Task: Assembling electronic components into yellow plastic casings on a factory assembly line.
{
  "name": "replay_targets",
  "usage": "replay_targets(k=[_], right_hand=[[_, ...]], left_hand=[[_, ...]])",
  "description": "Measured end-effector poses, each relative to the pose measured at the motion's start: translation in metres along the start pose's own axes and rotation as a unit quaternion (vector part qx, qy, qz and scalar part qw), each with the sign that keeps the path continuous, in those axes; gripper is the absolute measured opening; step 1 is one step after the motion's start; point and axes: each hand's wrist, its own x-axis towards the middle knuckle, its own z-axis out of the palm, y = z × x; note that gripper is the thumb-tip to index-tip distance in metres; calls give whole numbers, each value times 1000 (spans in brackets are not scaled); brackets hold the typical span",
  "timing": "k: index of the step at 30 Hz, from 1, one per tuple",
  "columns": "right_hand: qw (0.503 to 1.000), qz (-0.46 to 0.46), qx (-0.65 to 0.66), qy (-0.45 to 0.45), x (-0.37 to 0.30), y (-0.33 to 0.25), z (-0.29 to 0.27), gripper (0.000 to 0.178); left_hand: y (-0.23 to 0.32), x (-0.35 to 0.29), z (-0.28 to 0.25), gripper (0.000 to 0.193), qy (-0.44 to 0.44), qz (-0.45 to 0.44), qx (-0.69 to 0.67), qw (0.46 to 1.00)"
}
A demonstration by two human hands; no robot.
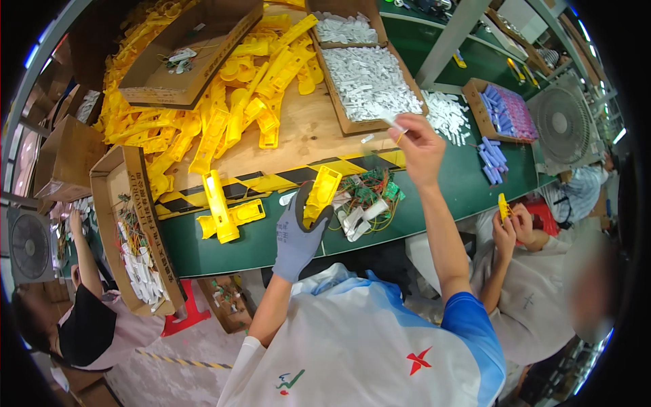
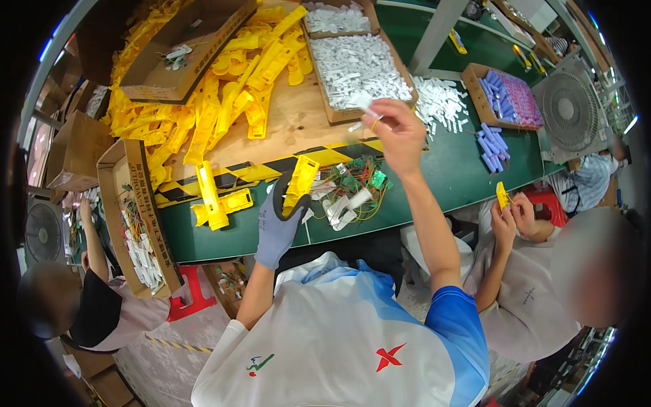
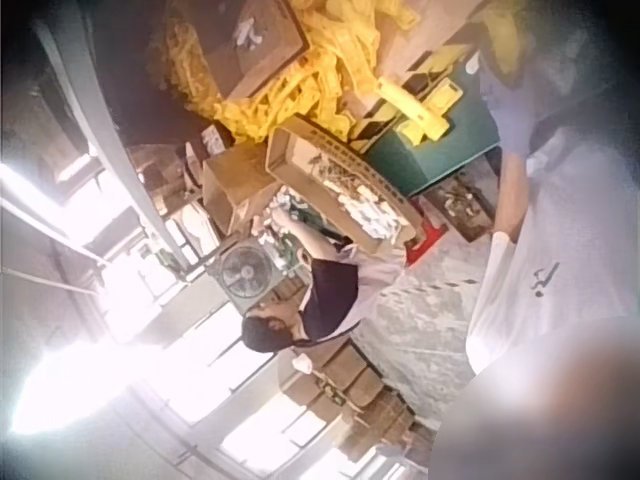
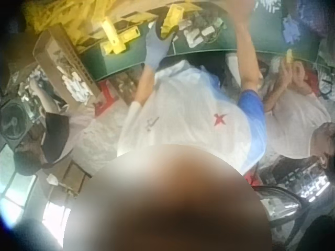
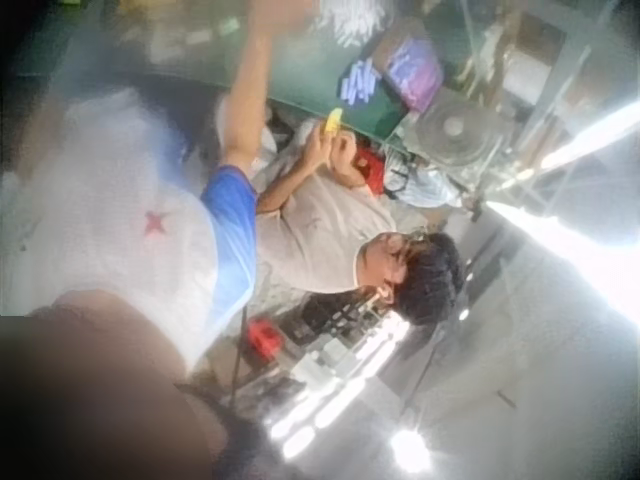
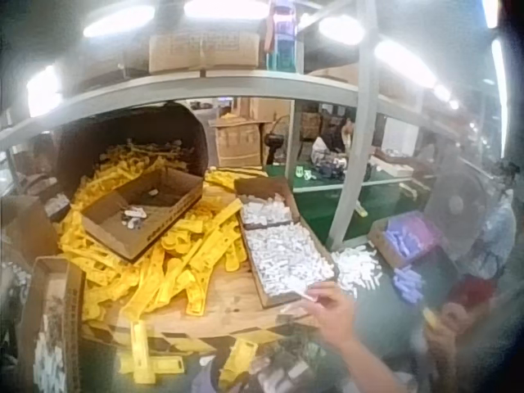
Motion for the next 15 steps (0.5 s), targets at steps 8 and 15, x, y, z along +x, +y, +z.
replay_targets(k=[8,15], right_hand=[[993,73,27,-94,-2,0,18,27],[949,222,112,-192,-24,-40,32,33]], left_hand=[[-2,8,5,66,2,-37,-18,999],[20,33,-31,63,34,101,306,946]])
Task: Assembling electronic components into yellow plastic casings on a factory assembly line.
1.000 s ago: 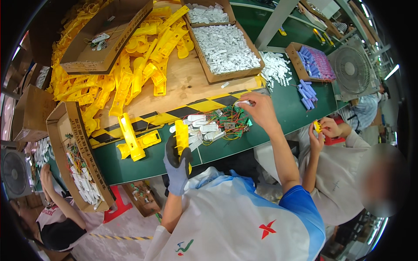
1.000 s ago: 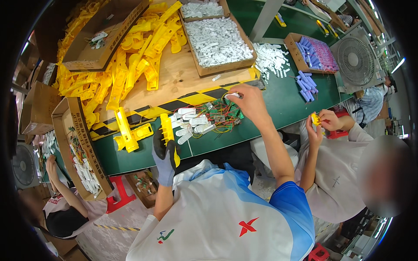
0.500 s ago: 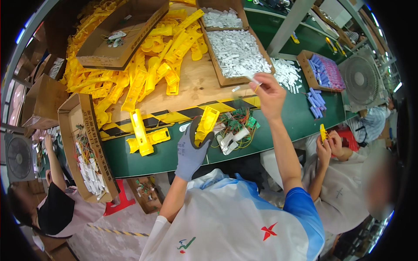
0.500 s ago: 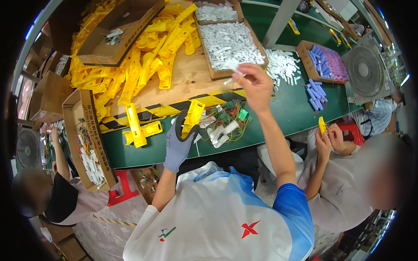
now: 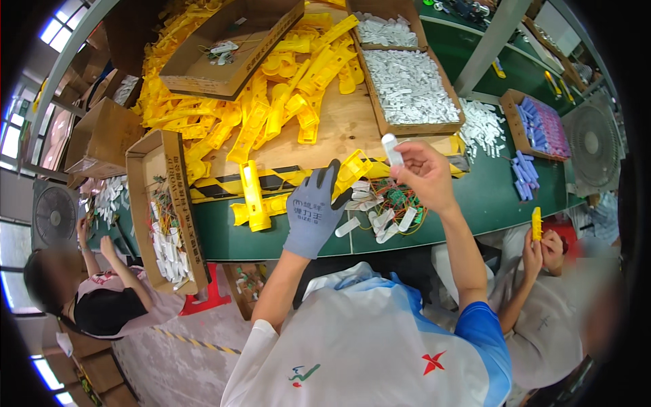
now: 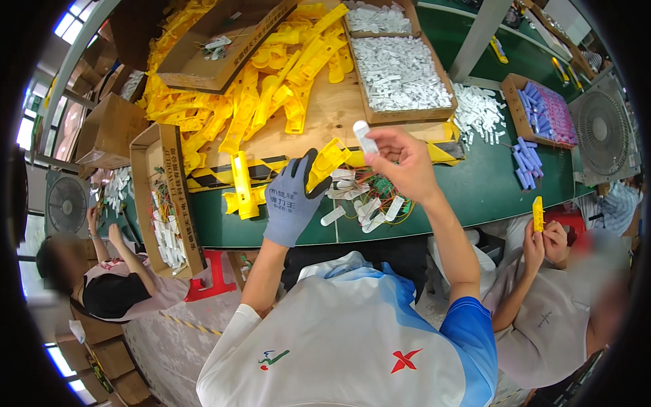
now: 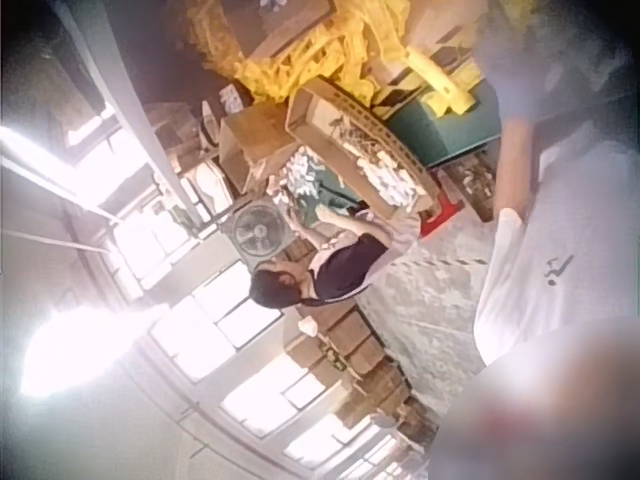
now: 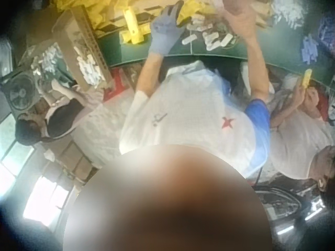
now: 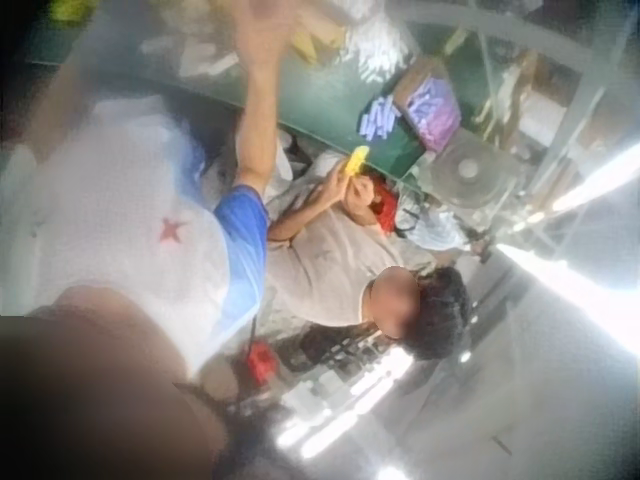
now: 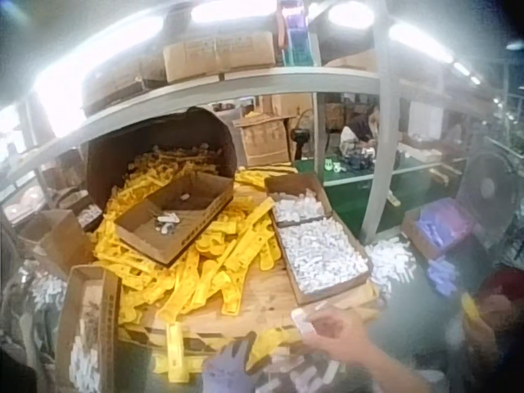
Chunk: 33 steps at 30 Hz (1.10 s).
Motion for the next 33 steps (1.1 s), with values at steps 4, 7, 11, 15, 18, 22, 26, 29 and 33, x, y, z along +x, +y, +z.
replay_targets(k=[4,7,11,15,18,22,26,29,33], right_hand=[[959,4,-280,-50,-3,-34,20,31],[929,-48,-364,-40,-1,-33,22,23],[863,-142,-485,5,-5,-29,36,17],[959,-84,-272,1,-6,-33,33,36],[989,-58,-86,-108,-4,-14,19,48],[956,98,126,-245,-29,8,13,53],[934,131,199,-265,-37,11,13,56],[954,85,144,-250,-45,26,7,52],[971,67,159,-165,-52,16,16,42]], left_hand=[[0,12,-25,58,-14,69,136,988],[2,16,-42,55,-21,171,189,967],[6,19,-51,55,-50,268,301,914],[-2,14,-64,49,3,319,213,923],[4,6,-68,48,7,327,116,938],[0,4,-62,53,-16,365,33,930],[-5,11,-56,57,-56,407,9,912],[-2,23,-65,57,-101,423,7,900],[21,35,-81,54,-43,382,93,918]])
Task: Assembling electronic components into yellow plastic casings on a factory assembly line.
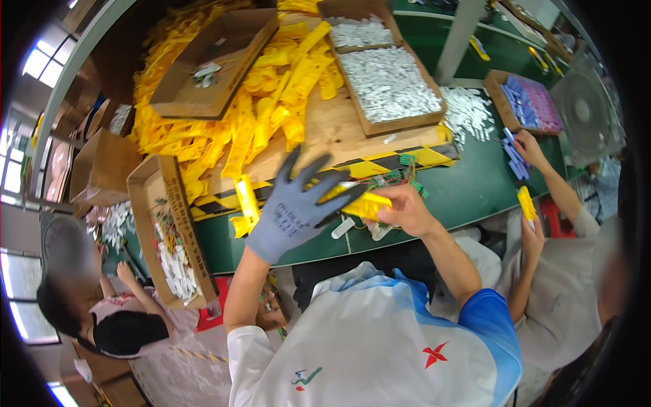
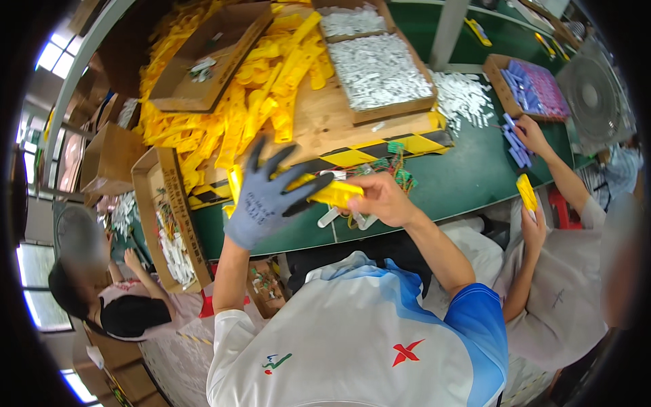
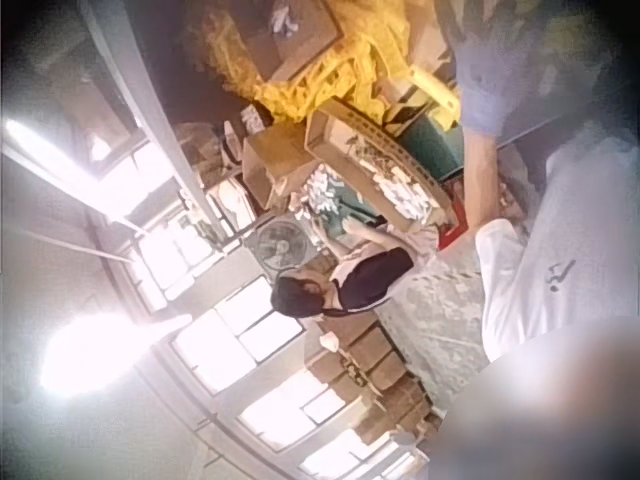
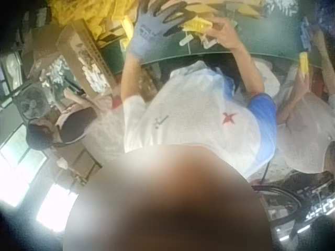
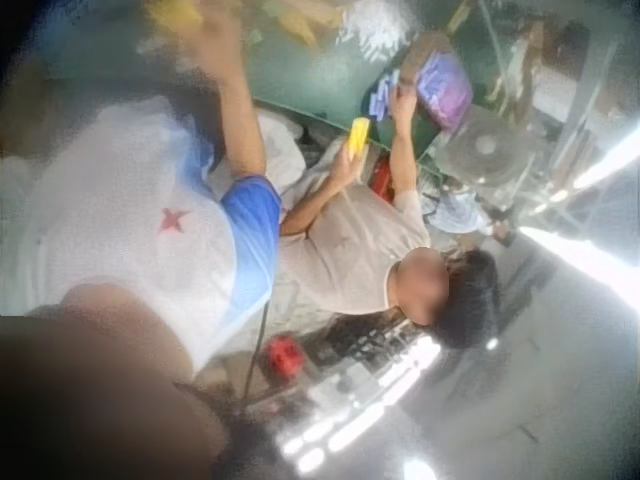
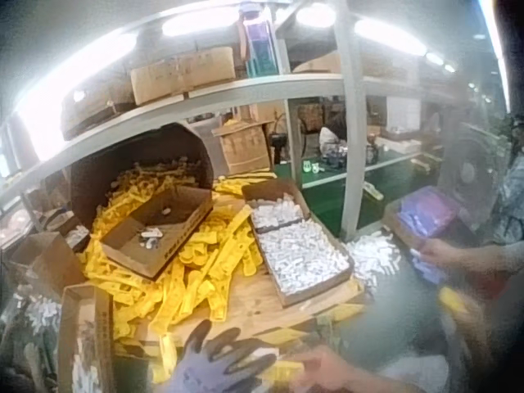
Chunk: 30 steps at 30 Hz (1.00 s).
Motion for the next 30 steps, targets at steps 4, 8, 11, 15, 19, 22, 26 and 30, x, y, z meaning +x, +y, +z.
replay_targets(k=[4,8,11,15,19,22,26,30], right_hand=[[981,-74,131,120,7,8,23,31],[981,-45,101,159,12,15,39,30],[972,82,-148,162,9,2,42,36],[988,-8,-116,101,-16,16,25,49],[989,-104,27,103,-21,19,19,49],[988,-90,21,124,-26,17,10,46],[992,-47,94,74,-32,25,-5,36],[970,-63,182,149,-25,25,-3,22]], left_hand=[[31,-10,31,79,364,-238,-136,890],[52,-24,73,63,270,-480,-657,514],[40,-23,99,50,267,-547,-551,571],[8,-19,87,36,325,-456,-625,544],[12,3,59,34,291,-435,-510,683],[3,-8,67,34,347,-454,-539,619],[7,-5,64,40,314,-429,-555,640],[17,-19,91,61,281,-492,-465,680]])
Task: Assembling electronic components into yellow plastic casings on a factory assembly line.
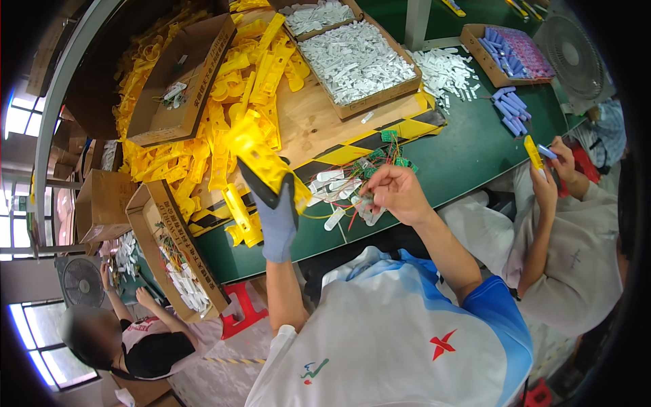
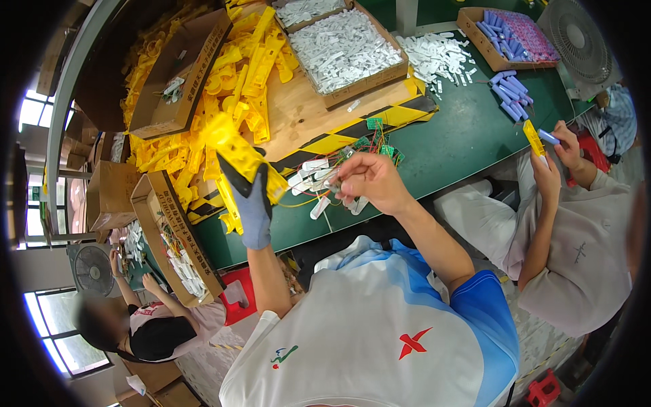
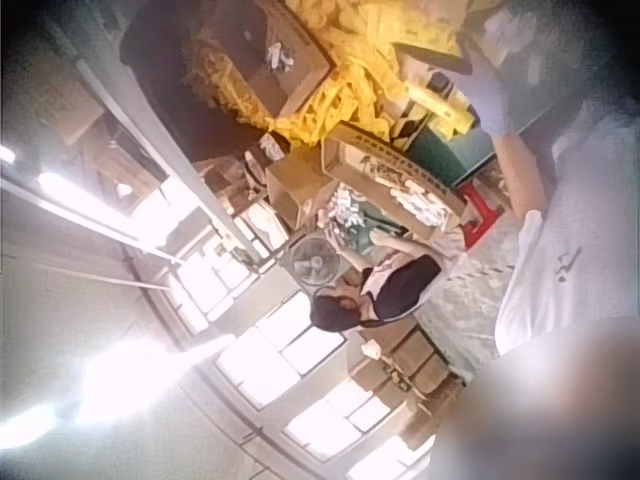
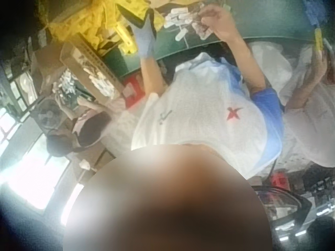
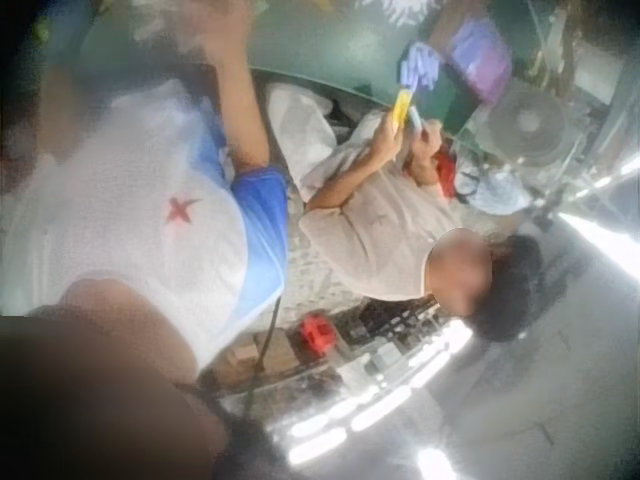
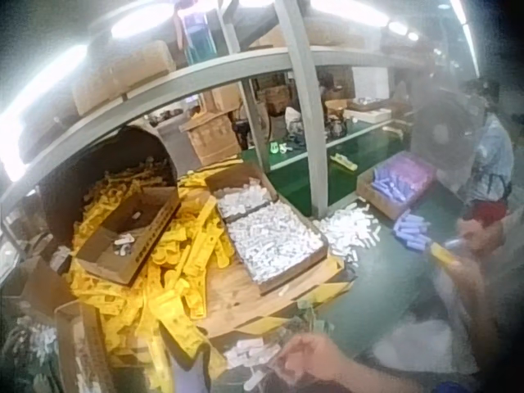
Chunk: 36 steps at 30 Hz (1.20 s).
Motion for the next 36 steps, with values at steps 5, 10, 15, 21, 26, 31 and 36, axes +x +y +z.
replay_targets(k=[5,10,15,21,26,31,36], right_hand=[[990,8,-111,89,30,13,21,17],[955,37,-274,108,37,28,30,21],[973,83,-213,36,26,18,14,17],[969,110,-222,-7,21,18,2,18],[983,51,-176,15,21,18,4,17],[965,40,-252,69,26,20,7,20],[962,13,-263,67,26,23,4,19]], left_hand=[[-26,-36,-7,69,-197,-160,-21,967],[-30,-55,19,76,-162,-89,-72,980],[-43,-57,14,75,-109,-33,-59,992],[-40,-57,7,75,-185,-88,-71,976],[-26,-60,8,77,-202,-130,-196,951],[-28,-63,7,78,-204,-178,-191,943],[-28,-61,11,77,-214,-158,-180,947]])
